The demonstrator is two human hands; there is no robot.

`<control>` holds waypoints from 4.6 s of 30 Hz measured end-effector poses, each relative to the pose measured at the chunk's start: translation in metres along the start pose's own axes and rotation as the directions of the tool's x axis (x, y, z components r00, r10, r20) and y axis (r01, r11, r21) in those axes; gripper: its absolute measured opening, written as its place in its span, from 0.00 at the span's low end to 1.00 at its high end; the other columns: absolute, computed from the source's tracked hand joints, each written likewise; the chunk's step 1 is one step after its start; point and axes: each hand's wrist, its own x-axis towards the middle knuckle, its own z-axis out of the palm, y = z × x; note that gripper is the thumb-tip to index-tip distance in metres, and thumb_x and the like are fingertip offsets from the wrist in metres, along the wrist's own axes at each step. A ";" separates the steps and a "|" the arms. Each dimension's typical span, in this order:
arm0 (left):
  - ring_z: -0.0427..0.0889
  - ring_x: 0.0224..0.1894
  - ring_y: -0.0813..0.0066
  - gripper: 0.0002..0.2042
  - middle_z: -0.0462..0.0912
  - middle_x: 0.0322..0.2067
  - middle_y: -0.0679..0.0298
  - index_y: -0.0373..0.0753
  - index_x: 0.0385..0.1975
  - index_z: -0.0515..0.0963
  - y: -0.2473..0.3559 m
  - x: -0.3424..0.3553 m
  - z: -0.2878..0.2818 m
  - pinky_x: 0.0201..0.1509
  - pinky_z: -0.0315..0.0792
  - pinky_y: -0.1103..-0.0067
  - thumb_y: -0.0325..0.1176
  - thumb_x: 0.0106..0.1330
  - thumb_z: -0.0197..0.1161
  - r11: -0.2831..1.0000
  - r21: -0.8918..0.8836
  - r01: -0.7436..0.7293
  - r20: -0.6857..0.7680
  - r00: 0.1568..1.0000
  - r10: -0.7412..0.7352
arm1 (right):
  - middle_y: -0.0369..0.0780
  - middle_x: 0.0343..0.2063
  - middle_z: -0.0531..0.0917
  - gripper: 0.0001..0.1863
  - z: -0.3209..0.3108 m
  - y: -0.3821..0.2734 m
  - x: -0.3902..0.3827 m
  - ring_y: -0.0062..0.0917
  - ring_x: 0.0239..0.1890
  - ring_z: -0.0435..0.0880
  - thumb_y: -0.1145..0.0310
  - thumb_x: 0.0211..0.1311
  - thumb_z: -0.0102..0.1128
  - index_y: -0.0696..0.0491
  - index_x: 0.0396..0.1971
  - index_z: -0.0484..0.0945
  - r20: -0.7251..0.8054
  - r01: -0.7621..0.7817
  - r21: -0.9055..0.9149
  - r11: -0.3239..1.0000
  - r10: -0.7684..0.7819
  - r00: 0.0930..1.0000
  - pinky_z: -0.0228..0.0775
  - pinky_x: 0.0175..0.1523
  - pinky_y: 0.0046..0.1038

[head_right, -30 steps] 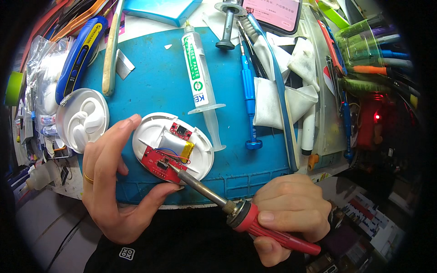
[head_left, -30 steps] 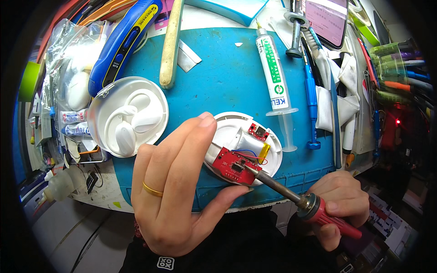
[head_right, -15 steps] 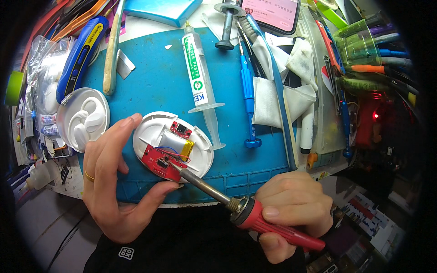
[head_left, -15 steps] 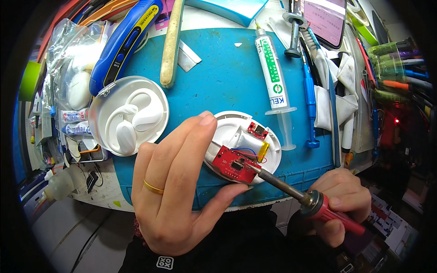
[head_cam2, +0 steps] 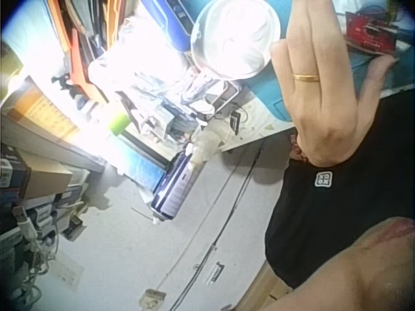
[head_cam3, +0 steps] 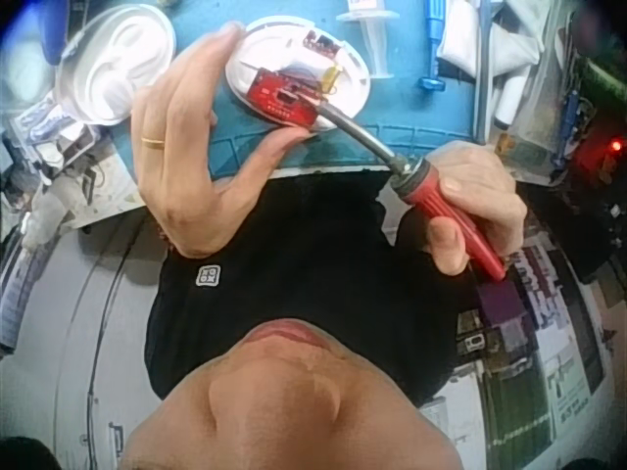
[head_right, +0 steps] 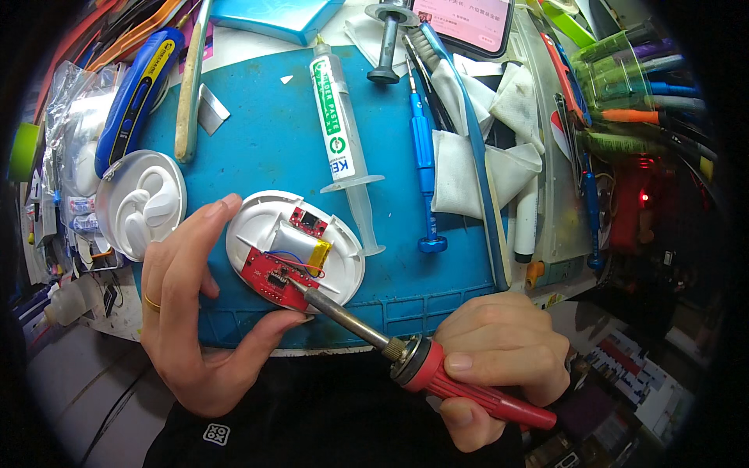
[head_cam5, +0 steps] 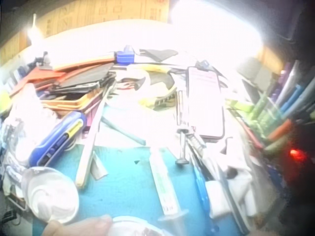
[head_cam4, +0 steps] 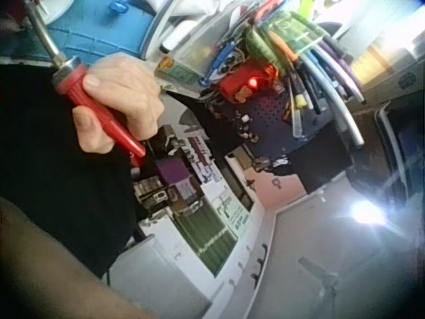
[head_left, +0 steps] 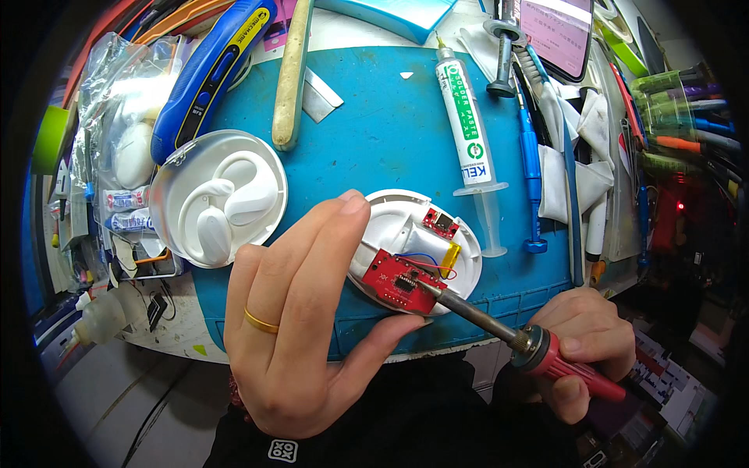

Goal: The person solders a small red circuit board inside a white earbud charging case. They use a soldering iron and tweezers to attach components, and apply flux from a syringe to the board. The person repeatedly heats and adjusts connections on the board throughout the clip.

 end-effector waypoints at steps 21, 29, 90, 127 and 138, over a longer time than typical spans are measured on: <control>0.78 0.43 0.67 0.42 0.82 0.59 0.49 0.29 0.64 0.75 0.000 -0.001 0.000 0.37 0.68 0.77 0.43 0.49 0.85 1.000 -0.015 0.020 0.000 1.000 -0.020 | 0.42 0.27 0.84 0.21 -0.003 0.001 -0.004 0.32 0.26 0.87 0.63 0.63 0.70 0.53 0.51 0.73 0.009 -0.004 0.044 0.999 0.003 1.000 0.82 0.31 0.30; 0.78 0.44 0.69 0.45 0.78 0.55 0.53 0.31 0.63 0.76 0.001 -0.001 -0.002 0.38 0.70 0.77 0.44 0.43 0.88 0.997 -0.056 0.051 -0.007 0.999 -0.052 | 0.42 0.27 0.84 0.20 -0.005 0.002 -0.007 0.32 0.26 0.87 0.62 0.64 0.70 0.53 0.49 0.73 0.006 0.012 0.063 0.998 -0.012 1.000 0.82 0.30 0.31; 0.77 0.64 0.54 0.47 0.65 0.61 0.53 0.33 0.67 0.61 -0.001 -0.022 -0.010 0.67 0.83 0.63 0.15 0.45 0.82 0.890 -0.402 0.213 -0.032 0.969 -0.247 | 0.40 0.31 0.78 0.18 0.044 -0.001 0.007 0.25 0.24 0.79 0.60 0.70 0.62 0.56 0.50 0.71 -0.181 0.125 -0.021 0.992 -0.126 0.975 0.75 0.26 0.25; 0.78 0.64 0.57 0.47 0.67 0.60 0.54 0.36 0.67 0.62 0.000 -0.023 -0.013 0.66 0.83 0.63 0.18 0.44 0.84 0.927 -0.298 0.227 -0.022 0.969 -0.245 | 0.39 0.30 0.79 0.18 0.042 -0.004 0.007 0.26 0.25 0.80 0.59 0.70 0.62 0.55 0.50 0.71 -0.176 0.099 -0.067 0.993 -0.109 0.978 0.74 0.28 0.27; 0.79 0.63 0.57 0.47 0.67 0.59 0.54 0.37 0.66 0.62 0.000 -0.024 -0.013 0.64 0.85 0.64 0.17 0.45 0.84 0.927 -0.298 0.229 -0.019 0.969 -0.245 | 0.41 0.31 0.79 0.19 0.043 -0.002 0.006 0.27 0.24 0.81 0.59 0.69 0.63 0.56 0.49 0.72 -0.194 0.121 -0.052 0.991 -0.129 0.972 0.74 0.26 0.25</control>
